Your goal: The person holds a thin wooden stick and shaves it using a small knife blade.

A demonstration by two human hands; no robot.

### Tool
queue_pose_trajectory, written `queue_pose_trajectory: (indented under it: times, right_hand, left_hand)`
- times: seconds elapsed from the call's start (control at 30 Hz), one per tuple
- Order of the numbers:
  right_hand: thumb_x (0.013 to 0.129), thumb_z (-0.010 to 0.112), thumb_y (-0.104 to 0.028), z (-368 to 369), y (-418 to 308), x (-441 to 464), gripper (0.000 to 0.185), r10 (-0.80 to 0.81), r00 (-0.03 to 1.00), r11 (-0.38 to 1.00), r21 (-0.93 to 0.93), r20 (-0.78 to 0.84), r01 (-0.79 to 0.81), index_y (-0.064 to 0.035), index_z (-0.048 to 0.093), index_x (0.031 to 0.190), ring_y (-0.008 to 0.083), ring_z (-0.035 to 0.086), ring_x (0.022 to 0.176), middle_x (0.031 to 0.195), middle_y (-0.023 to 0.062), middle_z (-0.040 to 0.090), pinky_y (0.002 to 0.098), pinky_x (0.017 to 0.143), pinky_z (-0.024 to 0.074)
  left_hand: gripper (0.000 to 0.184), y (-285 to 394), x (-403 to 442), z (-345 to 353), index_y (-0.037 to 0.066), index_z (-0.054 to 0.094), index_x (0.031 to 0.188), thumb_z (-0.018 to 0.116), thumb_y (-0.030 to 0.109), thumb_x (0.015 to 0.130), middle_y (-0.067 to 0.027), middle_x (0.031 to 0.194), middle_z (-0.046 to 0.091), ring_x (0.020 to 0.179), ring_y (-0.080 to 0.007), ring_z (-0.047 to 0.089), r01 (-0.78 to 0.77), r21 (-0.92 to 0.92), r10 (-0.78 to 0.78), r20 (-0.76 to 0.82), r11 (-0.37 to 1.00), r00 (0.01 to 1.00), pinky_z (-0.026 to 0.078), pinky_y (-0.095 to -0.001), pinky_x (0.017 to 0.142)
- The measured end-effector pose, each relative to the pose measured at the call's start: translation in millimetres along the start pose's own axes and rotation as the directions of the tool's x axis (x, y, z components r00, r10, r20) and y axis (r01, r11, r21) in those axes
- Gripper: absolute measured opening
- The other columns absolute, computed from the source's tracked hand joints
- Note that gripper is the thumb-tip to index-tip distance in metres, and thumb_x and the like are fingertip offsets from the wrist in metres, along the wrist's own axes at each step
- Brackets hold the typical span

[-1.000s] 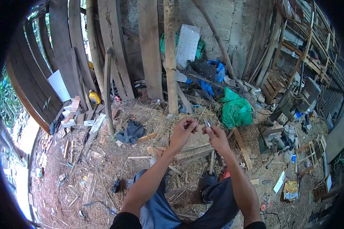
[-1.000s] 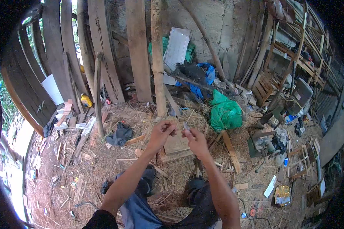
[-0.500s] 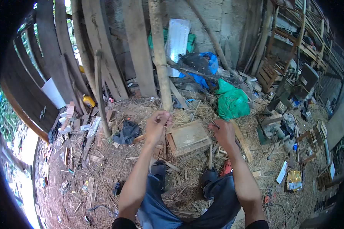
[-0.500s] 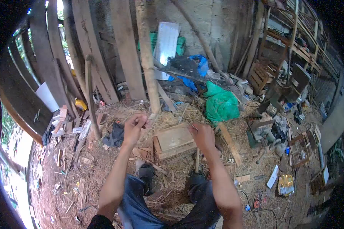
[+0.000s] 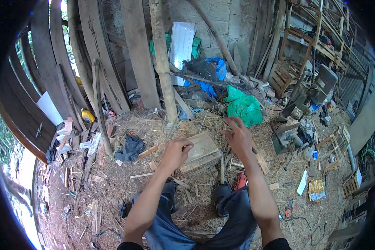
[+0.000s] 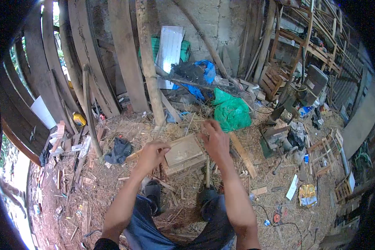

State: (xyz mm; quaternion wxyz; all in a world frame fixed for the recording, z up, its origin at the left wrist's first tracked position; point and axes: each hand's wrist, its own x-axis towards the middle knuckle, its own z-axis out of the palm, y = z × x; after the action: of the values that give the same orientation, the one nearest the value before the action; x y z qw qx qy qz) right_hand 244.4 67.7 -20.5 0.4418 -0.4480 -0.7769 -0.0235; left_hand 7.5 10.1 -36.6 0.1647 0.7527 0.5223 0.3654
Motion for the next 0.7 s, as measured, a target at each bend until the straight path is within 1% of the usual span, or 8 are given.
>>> queue_pose_trajectory:
  times: [0.13,0.23,0.3,0.33,0.4,0.47,0.6,0.7]
  right_hand:
    - [0.090,0.055,-0.012,-10,-19,5,0.036,0.056,0.985,0.995,0.088,-0.162,-0.043,-0.0109,0.052,0.125,0.0272,0.059,0.070,0.110,0.0108,0.055,0.0377,0.058,0.0467]
    - [0.092,0.052,-0.011,-8,-12,-1,0.043,-0.052,0.982,0.992,0.105,-0.181,0.072,-0.0100,0.043,0.134,0.0198,0.055,0.063,0.093,0.0096,0.058,0.0345,0.057,0.0457]
    - [0.093,0.049,-0.010,9,0,-18,0.039,0.110,0.967,0.789,0.572,0.229,-0.225,-0.0054,0.044,0.132,0.0137,0.050,0.059,0.076,0.0042,0.058,0.0304,0.055,0.0434]
    - [0.093,0.049,-0.010,11,-5,-21,0.039,0.124,0.966,0.788,0.570,0.226,-0.234,-0.0054,0.044,0.132,0.0137,0.050,0.059,0.076,0.0042,0.058,0.0304,0.055,0.0434]
    - [0.095,0.049,-0.012,20,-21,-22,0.028,0.235,0.891,0.592,0.670,0.390,-0.449,-0.0038,0.053,0.120,0.0075,0.047,0.058,0.066,-0.0012,0.057,0.0239,0.051,0.0392]
    - [0.094,0.050,-0.013,18,-28,-18,0.022,0.188,0.849,0.527,0.679,0.493,-0.511,-0.0035,0.057,0.112,0.0064,0.045,0.055,0.069,-0.0014,0.058,0.0217,0.049,0.0368]
    - [0.092,0.056,-0.017,16,-18,-13,0.017,0.144,0.698,0.305,0.640,0.701,-0.706,-0.0025,0.064,0.095,0.0032,0.041,0.050,0.073,-0.0006,0.061,0.0197,0.045,0.0323]
    - [0.091,0.059,-0.020,8,-11,-6,0.018,0.265,0.684,0.218,0.648,0.680,-0.730,-0.0022,0.065,0.091,0.0036,0.040,0.049,0.074,-0.0003,0.062,0.0195,0.043,0.0301]
  left_hand:
    - [0.012,5,3,2,0.002,0.068,0.090,0.066,0.009,0.080,-0.0140,0.084,0.065,0.073,-0.0257,0.061,0.132,-0.102,-0.145,-0.144,0.986,0.979,0.048,-0.0328,0.068]
    - [0.012,8,6,10,0.004,0.069,0.091,0.067,0.010,0.081,-0.0118,0.083,0.065,0.072,-0.0214,0.061,0.184,-0.213,-0.222,-0.171,0.959,0.960,0.048,-0.0314,0.068]
    - [0.011,12,8,13,0.005,0.069,0.091,0.067,0.009,0.081,-0.0116,0.082,0.065,0.069,-0.0202,0.062,0.171,-0.245,-0.218,-0.178,0.954,0.960,0.048,-0.0313,0.066]
    - [0.011,18,8,13,0.004,0.069,0.091,0.067,0.009,0.081,-0.0112,0.081,0.065,0.069,-0.0192,0.061,0.154,-0.284,-0.205,-0.161,0.946,0.965,0.048,-0.0305,0.066]
    - [0.011,31,12,16,0.004,0.069,0.092,0.067,0.008,0.081,-0.0107,0.081,0.065,0.068,-0.0181,0.060,0.128,-0.333,-0.183,-0.139,0.934,0.973,0.047,-0.0298,0.066]
    - [0.012,39,11,17,0.002,0.068,0.092,0.067,0.007,0.081,-0.0101,0.081,0.065,0.067,-0.0159,0.059,0.210,-0.428,-0.242,-0.021,0.879,0.970,0.047,-0.0286,0.066]
    - [0.013,26,7,23,0.001,0.067,0.092,0.066,0.007,0.081,-0.0097,0.082,0.065,0.068,-0.0158,0.059,0.155,-0.280,-0.172,-0.037,0.947,0.984,0.046,-0.0287,0.066]
    - [0.013,24,4,20,0.002,0.068,0.093,0.066,0.007,0.081,-0.0098,0.082,0.066,0.069,-0.0165,0.059,0.136,-0.270,-0.131,0.037,0.953,0.991,0.045,-0.0291,0.065]
